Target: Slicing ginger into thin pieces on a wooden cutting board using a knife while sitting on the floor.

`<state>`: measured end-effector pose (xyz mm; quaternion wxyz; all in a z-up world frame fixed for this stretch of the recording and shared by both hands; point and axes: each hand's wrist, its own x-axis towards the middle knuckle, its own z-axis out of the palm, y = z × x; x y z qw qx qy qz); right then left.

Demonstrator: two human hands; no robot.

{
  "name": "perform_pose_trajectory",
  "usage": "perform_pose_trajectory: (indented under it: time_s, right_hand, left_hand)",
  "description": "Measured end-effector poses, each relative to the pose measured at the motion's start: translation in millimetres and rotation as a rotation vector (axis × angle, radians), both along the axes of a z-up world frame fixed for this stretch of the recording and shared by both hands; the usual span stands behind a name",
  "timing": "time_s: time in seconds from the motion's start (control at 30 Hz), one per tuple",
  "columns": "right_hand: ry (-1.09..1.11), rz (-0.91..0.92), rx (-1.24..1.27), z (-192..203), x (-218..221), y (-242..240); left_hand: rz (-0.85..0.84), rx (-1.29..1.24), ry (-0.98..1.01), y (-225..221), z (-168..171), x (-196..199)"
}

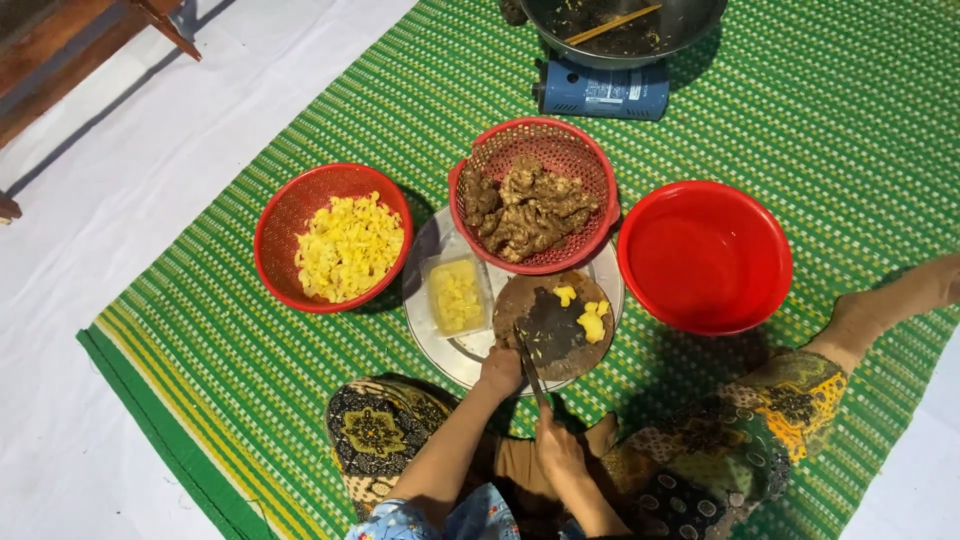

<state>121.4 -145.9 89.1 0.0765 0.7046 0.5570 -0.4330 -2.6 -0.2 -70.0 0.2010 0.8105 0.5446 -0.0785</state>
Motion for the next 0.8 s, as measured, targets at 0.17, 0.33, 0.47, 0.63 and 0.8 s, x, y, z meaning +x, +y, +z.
perform_pose_trajectory:
  time_s: [0.17, 0.33, 0.47, 0.63, 0.8]
  right_hand:
    - [0.044, -0.070, 0.007, 0.5, -6.7, 15.9]
    - [0.186, -0.332, -0.119, 30.0, -8.6, 14.3]
    - [0.173, -0.475, -0.257, 27.8, -5.9, 2.9]
    - [0.015, -0.035, 0.166, -11.6, 7.3, -23.5]
    - [-0.028, -0.050, -0.075, 20.4, 15.0, -18.5]
  left_hand:
    - [0.020, -0.097, 0.035, 0.0, 14.0, 0.3]
    - [0.033, -0.120, 0.024, 1.9, 29.7, -0.9]
    - [0.042, -0.148, -0.027, 0.4, 45.2, -1.5]
    - [0.083, -0.184, -0.013, -7.9, 81.1, 10.4]
    - [0.065, -0.154, -0.039, -13.1, 79.1, 19.9]
